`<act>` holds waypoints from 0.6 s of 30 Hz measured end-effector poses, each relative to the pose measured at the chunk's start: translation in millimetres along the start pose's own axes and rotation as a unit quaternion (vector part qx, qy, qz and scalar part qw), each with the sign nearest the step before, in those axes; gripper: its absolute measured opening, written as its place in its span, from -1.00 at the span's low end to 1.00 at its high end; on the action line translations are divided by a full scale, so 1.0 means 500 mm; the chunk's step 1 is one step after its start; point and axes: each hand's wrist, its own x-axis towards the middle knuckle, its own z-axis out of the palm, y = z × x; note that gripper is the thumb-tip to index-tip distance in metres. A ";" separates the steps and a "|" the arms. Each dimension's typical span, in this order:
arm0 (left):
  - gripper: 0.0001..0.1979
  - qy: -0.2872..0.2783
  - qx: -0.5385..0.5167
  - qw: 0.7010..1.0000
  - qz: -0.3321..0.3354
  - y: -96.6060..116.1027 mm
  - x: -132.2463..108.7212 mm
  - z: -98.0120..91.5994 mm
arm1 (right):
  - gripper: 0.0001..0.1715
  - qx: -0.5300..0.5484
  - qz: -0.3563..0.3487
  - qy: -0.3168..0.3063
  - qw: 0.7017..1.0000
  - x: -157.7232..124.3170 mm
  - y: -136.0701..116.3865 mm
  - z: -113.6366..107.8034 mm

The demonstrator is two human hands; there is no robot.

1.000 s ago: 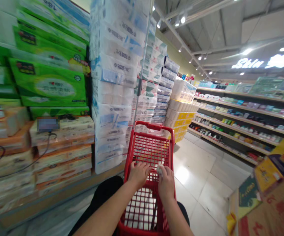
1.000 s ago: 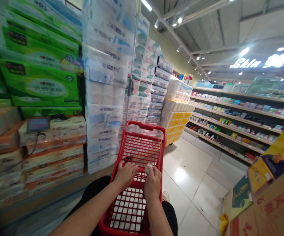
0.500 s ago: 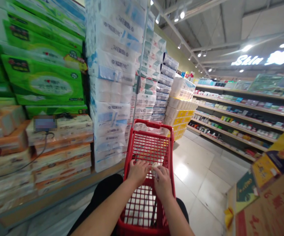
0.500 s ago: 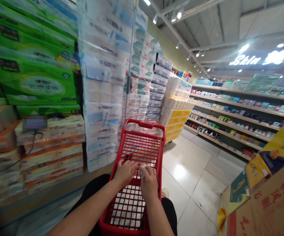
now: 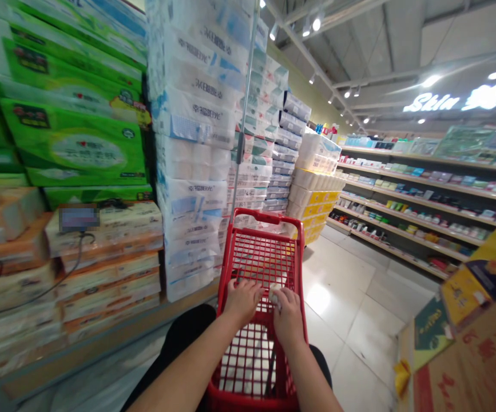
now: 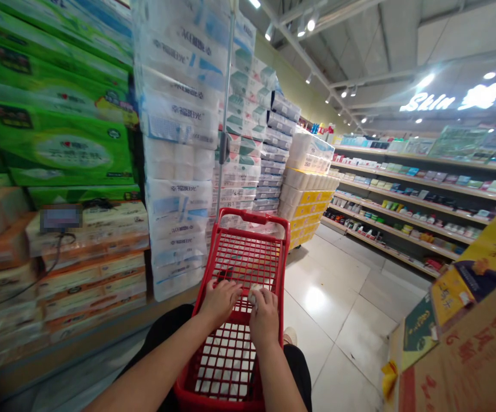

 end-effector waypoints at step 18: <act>-0.56 -0.010 -0.005 1.000 -0.002 0.002 -0.002 -0.010 | -0.46 0.004 -0.007 0.001 1.000 -0.003 -0.003 0.003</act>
